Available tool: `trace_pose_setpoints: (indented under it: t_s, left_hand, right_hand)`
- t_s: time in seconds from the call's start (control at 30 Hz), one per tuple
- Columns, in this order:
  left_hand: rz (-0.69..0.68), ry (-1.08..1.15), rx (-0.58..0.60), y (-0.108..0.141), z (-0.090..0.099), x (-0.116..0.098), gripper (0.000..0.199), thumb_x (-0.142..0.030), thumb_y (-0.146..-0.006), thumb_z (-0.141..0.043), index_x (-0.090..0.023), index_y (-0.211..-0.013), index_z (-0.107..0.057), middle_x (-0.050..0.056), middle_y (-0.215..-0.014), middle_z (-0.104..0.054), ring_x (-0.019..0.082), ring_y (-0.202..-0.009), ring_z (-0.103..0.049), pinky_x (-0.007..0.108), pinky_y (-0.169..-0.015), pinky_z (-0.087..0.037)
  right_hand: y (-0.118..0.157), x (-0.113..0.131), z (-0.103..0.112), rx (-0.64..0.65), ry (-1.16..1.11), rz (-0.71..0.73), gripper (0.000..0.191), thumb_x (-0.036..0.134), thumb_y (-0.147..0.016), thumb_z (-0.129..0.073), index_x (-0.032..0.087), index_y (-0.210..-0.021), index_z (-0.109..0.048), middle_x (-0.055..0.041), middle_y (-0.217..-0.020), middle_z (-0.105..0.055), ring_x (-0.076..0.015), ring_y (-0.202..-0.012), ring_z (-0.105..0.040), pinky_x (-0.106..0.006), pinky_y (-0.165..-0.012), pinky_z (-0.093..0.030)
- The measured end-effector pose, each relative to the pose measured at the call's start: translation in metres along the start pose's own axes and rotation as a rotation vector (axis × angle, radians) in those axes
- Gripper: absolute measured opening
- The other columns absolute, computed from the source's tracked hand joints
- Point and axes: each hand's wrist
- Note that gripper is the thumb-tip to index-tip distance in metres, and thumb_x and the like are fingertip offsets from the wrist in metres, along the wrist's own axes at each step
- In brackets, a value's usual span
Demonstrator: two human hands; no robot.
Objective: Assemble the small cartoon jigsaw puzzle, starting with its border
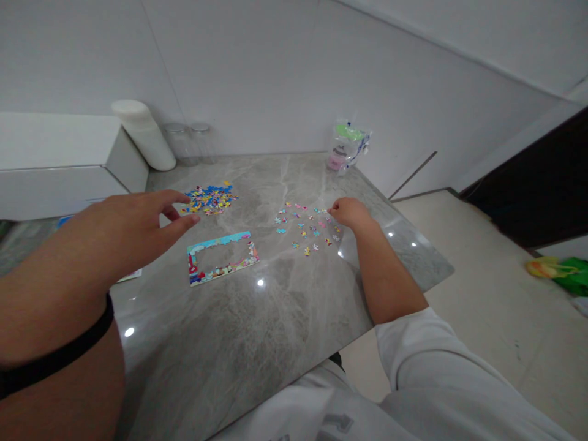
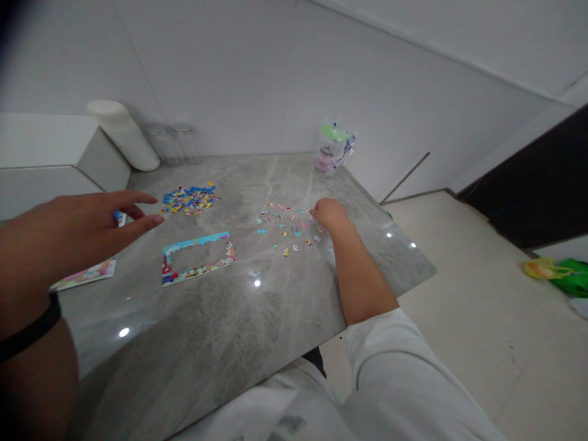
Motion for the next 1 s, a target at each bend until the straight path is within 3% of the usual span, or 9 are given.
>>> trace_pose_setpoints:
  t_s: [0.37, 0.67, 1.0]
  left_hand:
    - [-0.022, -0.011, 0.036, -0.001, -0.002, -0.004, 0.06, -0.057, -0.1, -0.04, -0.023, -0.144, -0.063, 0.008, -0.119, -0.079, 0.031, -0.091, -0.074, 0.041, -0.086, -0.053]
    - [-0.098, 0.025, 0.017, 0.0, -0.004, -0.01, 0.053, -0.053, -0.101, -0.04, -0.021, -0.134, -0.066, 0.009, -0.119, -0.079, 0.032, -0.097, -0.074, 0.042, -0.087, -0.054]
    - [-0.12, 0.018, -0.012, -0.003, -0.01, -0.005, 0.056, -0.056, -0.102, -0.04, -0.02, -0.136, -0.066, 0.013, -0.119, -0.079, 0.031, -0.093, -0.074, 0.042, -0.087, -0.054]
  right_hand:
    - [0.002, 0.009, 0.0, 0.065, 0.05, 0.069, 0.039, 0.045, -0.103, -0.056, 0.019, -0.116, -0.083, -0.0167, -0.124, -0.079, -0.0282, -0.114, -0.072, -0.032, -0.09, -0.053]
    - [0.003, 0.012, -0.003, 0.04, 0.029, 0.124, 0.034, 0.042, -0.101, -0.059, 0.021, -0.115, -0.082, -0.0144, -0.123, -0.08, -0.026, -0.111, -0.072, -0.03, -0.087, -0.051]
    - [-0.003, 0.015, -0.01, 0.058, -0.02, 0.207, 0.022, 0.028, -0.093, -0.067, 0.023, -0.107, -0.083, -0.0092, -0.114, -0.082, -0.0218, -0.101, -0.073, -0.027, -0.083, -0.05]
Point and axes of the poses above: each hand's wrist, its own y-axis away from the middle knuckle, its own z-axis out of the back of the hand, x = y × z
